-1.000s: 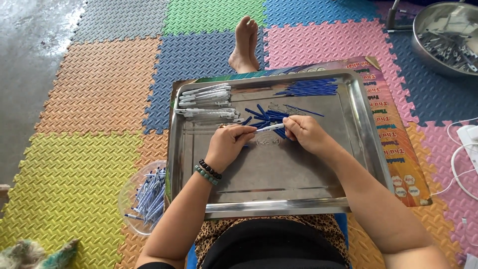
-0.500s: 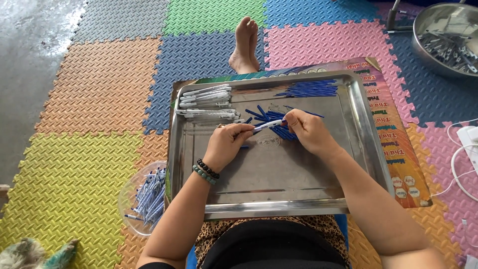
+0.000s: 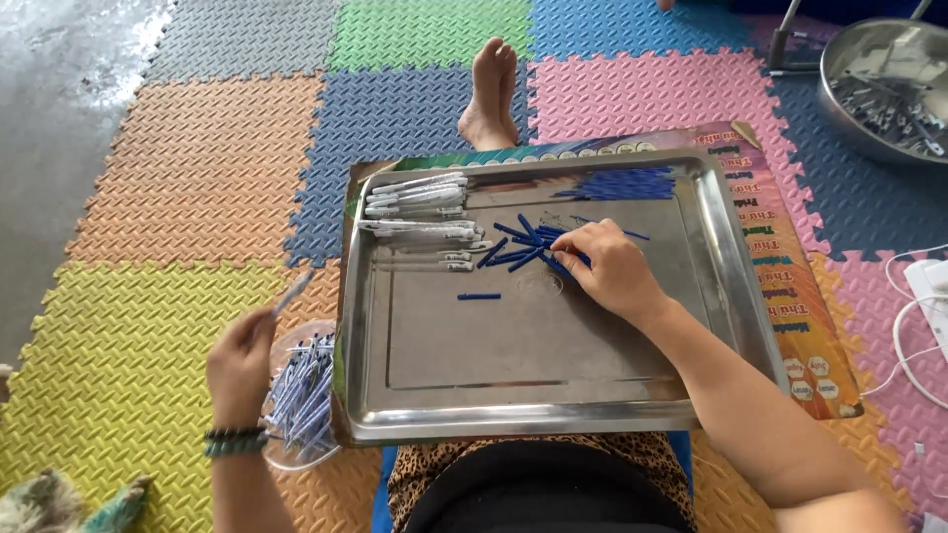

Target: Assembling pens by joining white barrels with blue caps or refills on a metal tray.

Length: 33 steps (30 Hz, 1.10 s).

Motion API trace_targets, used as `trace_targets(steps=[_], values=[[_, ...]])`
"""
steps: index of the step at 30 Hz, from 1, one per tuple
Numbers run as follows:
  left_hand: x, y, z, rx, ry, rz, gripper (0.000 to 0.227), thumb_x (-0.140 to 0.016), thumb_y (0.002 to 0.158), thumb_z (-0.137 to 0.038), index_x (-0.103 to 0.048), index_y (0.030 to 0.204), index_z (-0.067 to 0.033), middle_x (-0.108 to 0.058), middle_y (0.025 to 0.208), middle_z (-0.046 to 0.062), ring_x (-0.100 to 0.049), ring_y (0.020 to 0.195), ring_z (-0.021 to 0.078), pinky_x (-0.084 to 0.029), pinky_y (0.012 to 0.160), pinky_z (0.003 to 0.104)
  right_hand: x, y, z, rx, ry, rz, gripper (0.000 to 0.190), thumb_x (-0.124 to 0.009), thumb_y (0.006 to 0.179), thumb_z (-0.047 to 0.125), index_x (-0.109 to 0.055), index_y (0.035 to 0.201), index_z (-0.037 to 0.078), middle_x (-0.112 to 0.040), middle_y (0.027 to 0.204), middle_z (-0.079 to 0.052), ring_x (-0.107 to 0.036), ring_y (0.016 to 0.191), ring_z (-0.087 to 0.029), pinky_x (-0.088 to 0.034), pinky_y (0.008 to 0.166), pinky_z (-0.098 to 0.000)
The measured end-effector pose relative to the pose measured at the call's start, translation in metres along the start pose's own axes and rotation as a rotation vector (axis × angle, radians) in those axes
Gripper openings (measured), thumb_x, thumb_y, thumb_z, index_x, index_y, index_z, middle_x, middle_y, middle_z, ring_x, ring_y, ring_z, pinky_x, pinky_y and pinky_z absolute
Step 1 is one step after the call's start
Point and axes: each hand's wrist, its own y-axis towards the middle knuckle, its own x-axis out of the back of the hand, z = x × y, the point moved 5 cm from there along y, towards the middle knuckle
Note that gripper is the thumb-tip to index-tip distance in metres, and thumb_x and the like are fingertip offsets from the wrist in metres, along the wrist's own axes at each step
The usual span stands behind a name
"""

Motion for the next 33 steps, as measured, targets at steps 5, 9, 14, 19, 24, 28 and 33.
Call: trace_targets(steps=[5,9,14,19,24,28,33], values=[[0.011,-0.022,0.169,0.321,0.047,-0.007,0.024,-0.077,0.114,-0.019,-0.086,0.135,-0.0125,-0.081,0.098,0.01,-0.051,0.064,0.0145,-0.042,0.052,0.032,0.023,0.01,0.011,0.048,0.014,-0.026,0.011,-0.081,0.098,0.009,-0.084,0.109,0.01,-0.081,0.102,-0.003,-0.066,0.097,-0.023,-0.057,0.09,-0.036],[0.005,-0.016,0.168,0.357,0.566,0.145,0.046,-0.081,0.105,-0.029,-0.078,0.15,-0.0179,-0.073,0.15,0.017,-0.074,0.127,0.0336,-0.061,0.111,0.049,0.015,0.02,0.037,0.149,0.009,0.006,0.012,-0.081,0.094,0.011,-0.085,0.105,0.014,-0.084,0.104,0.0,-0.069,0.096,-0.024,-0.056,0.091,-0.0372],[-0.009,0.024,0.05,-0.382,0.204,-0.217,0.03,-0.085,0.105,-0.004,-0.084,0.136,-0.0047,-0.077,0.132,0.026,-0.072,0.126,0.0472,-0.062,0.1,0.051,-0.032,0.036,0.049,0.382,-0.237,0.026,0.003,-0.078,0.104,0.034,-0.08,0.106,0.033,-0.08,0.103,0.011,-0.069,0.106,-0.014,-0.056,0.09,-0.0317],[-0.062,0.028,-0.101,-0.544,-0.12,-0.019,0.023,-0.079,0.107,0.003,-0.086,0.125,-0.0077,-0.079,0.118,0.017,-0.08,0.106,0.0359,-0.068,0.087,0.042,-0.062,0.06,0.045,0.524,-0.353,-0.038,0.009,-0.072,0.109,0.039,-0.078,0.103,0.036,-0.077,0.098,0.012,-0.067,0.103,-0.013,-0.055,0.086,-0.0292],[-0.14,0.014,-0.15,-0.785,0.221,0.343,0.017,-0.076,0.103,-0.023,-0.083,0.117,-0.0285,-0.082,0.118,-0.002,-0.08,0.107,0.0312,-0.069,0.085,0.046,-0.074,0.057,0.036,0.473,-0.413,-0.046,0.022,-0.071,0.108,0.051,-0.076,0.097,0.033,-0.072,0.09,0.009,-0.065,0.098,-0.015,-0.053,0.086,-0.0318],[-0.171,0.03,-0.125,-0.699,0.459,0.366,0.017,-0.074,0.104,-0.041,-0.082,0.12,-0.0375,-0.079,0.126,-0.01,-0.078,0.113,0.0305,-0.068,0.091,0.048,-0.09,0.057,0.015,0.395,-0.39,-0.037,0.02,-0.077,0.102,0.053,-0.077,0.097,0.034,-0.07,0.09,0.009,-0.064,0.098,-0.015,-0.053,0.084,-0.0341],[-0.168,0.027,-0.121,-0.724,0.604,0.301,0.014,-0.079,0.1,-0.049,-0.081,0.107,-0.0381,-0.075,0.104,-0.007,-0.077,0.096,0.0336,-0.069,0.079,0.049,-0.084,0.049,0.019,0.353,-0.4,0.012,0.019,-0.078,0.102,0.046,-0.072,0.099,0.029,-0.07,0.089,0.008,-0.066,0.101,-0.017,-0.051,0.088,-0.0386]])
